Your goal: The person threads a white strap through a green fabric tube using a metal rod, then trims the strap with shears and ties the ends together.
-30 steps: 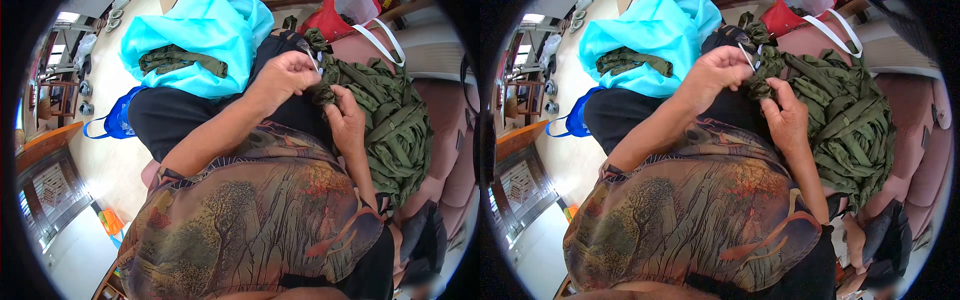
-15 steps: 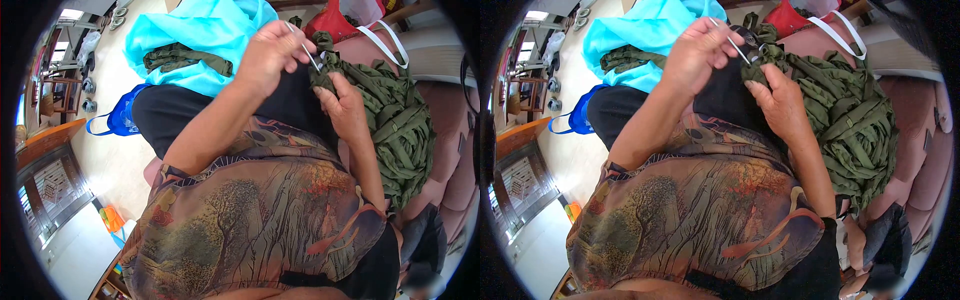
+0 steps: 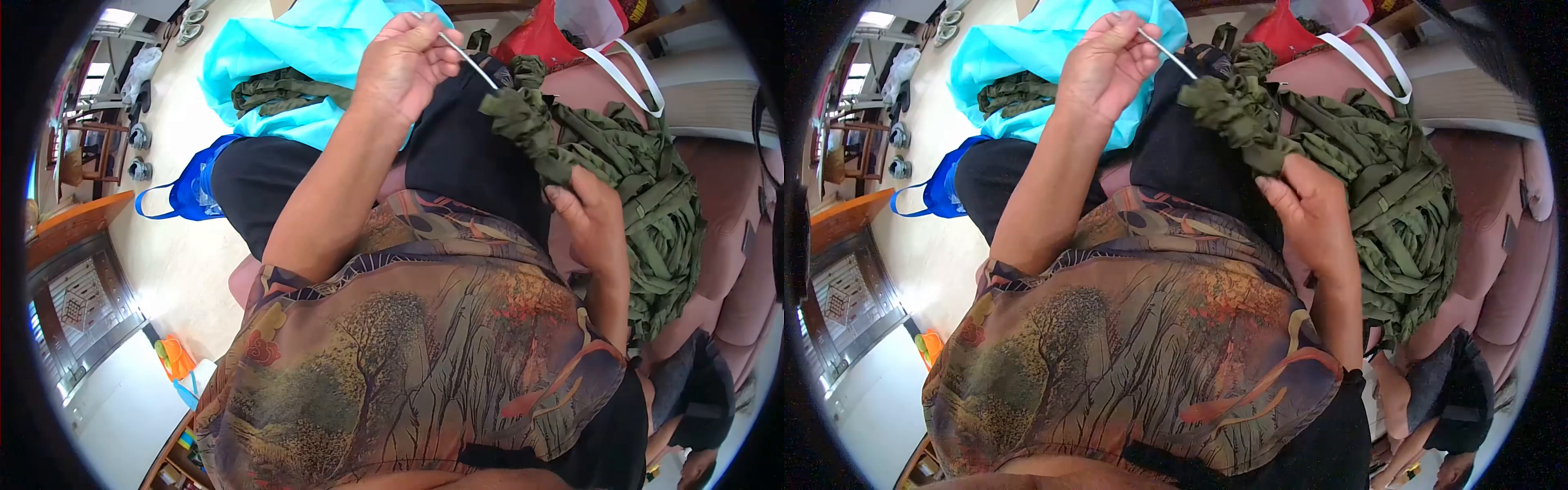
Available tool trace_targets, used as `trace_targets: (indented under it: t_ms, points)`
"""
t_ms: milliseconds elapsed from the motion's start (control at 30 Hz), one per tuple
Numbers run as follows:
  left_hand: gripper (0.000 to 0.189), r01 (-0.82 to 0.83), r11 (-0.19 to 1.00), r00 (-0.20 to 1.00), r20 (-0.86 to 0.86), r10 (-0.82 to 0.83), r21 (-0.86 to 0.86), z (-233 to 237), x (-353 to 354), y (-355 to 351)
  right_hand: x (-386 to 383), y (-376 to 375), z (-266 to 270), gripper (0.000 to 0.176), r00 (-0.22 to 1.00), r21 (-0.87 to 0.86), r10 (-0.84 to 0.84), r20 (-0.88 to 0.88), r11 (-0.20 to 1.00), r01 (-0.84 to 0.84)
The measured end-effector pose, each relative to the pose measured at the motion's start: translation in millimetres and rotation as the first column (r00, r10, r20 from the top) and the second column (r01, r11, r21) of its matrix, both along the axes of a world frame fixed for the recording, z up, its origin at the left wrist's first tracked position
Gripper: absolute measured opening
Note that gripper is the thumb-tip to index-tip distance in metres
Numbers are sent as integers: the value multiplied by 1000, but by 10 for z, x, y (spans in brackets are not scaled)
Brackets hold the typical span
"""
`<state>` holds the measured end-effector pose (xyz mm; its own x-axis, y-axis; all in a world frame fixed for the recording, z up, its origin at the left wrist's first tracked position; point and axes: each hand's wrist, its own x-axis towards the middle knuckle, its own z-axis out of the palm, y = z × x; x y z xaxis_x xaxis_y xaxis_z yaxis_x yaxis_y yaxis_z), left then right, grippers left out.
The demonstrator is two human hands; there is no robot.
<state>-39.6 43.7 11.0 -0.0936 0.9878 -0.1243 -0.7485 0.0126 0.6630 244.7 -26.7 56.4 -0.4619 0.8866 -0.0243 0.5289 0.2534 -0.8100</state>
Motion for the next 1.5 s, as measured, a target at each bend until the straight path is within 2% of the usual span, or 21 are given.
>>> trace_targets:
  t_ms: [33, 133, 233, 267, 333, 433, 567, 667, 767, 867, 967, 1000, 1067, 1200, 1333, 1500]
  points:
    - [15, 13, 1000, 1000, -10, -13, 4, 47, 75, -24, -50, 32, -1, 19, 996, -25, -34, -85, 999, 32]
    - [14, 18, 1000, 1000, -9, -18, -11, 75, 193, -49, -181, 104, -29, 20, 976, -113, -147, -161, 985, 130]
    - [9, 16, 999, 997, 71, -13, -40, -1, 164, -55, -369, 159, 90, 17, 994, 67, -109, 6, 992, 108]
    - [7, 17, 998, 994, 107, -12, -53, -33, 132, -59, -376, 172, 61, 17, 990, 199, -100, 98, 977, 79]
    - [11, -17, 998, 1000, 10, 17, -61, -26, 73, -47, -375, 205, 2, 21, 954, 442, -111, 277, 897, -24]
    - [13, -74, 993, 996, -48, 70, -95, 8, 6, -25, -389, 243, 36, 30, 954, 600, -117, 277, 796, -77]
    - [14, -37, 995, 998, -58, 32, -95, -153, -137, 79, -324, 236, 122, 25, 927, 602, -11, 375, 763, -234]
    - [15, -23, 994, 996, -93, 13, -104, -181, -186, 124, -221, 148, 99, 22, 927, 579, -25, 375, 787, -214]
    - [17, -63, 987, 997, -60, 54, -147, -153, -148, 149, -115, 153, -55, 20, 970, 301, -104, 222, 953, 33]
    - [16, -72, 989, 997, -21, 70, -126, -134, -115, 173, -307, 203, 34, 33, 992, 285, -120, -26, 951, 122]
    - [16, -99, 988, 994, -59, 92, -120, -59, -59, 165, -537, 316, -19, 45, 998, 357, -70, -1, 932, 66]
    - [16, -99, 988, 992, -93, 88, -120, 30, 4, 131, -615, 364, 23, 37, 989, 468, -57, 133, 884, -12]
    - [16, -101, 988, 984, -158, 82, -118, 210, 143, 34, -690, 403, -3, 32, 976, 425, -51, 212, 904, -45]
    - [14, -141, 988, 957, -263, 118, -69, 121, -138, 93, -623, 335, -89, 19, 963, 442, -18, 267, 891, -106]
    - [15, -110, 987, 982, -165, 90, -117, -33, -178, 108, -324, 237, -90, 13, 907, 393, -8, 422, 903, -174]
    - [15, -75, 988, 994, -94, 63, -134, -238, -180, 171, -112, 19, -88, 14, 950, 529, -34, 311, 836, -143]
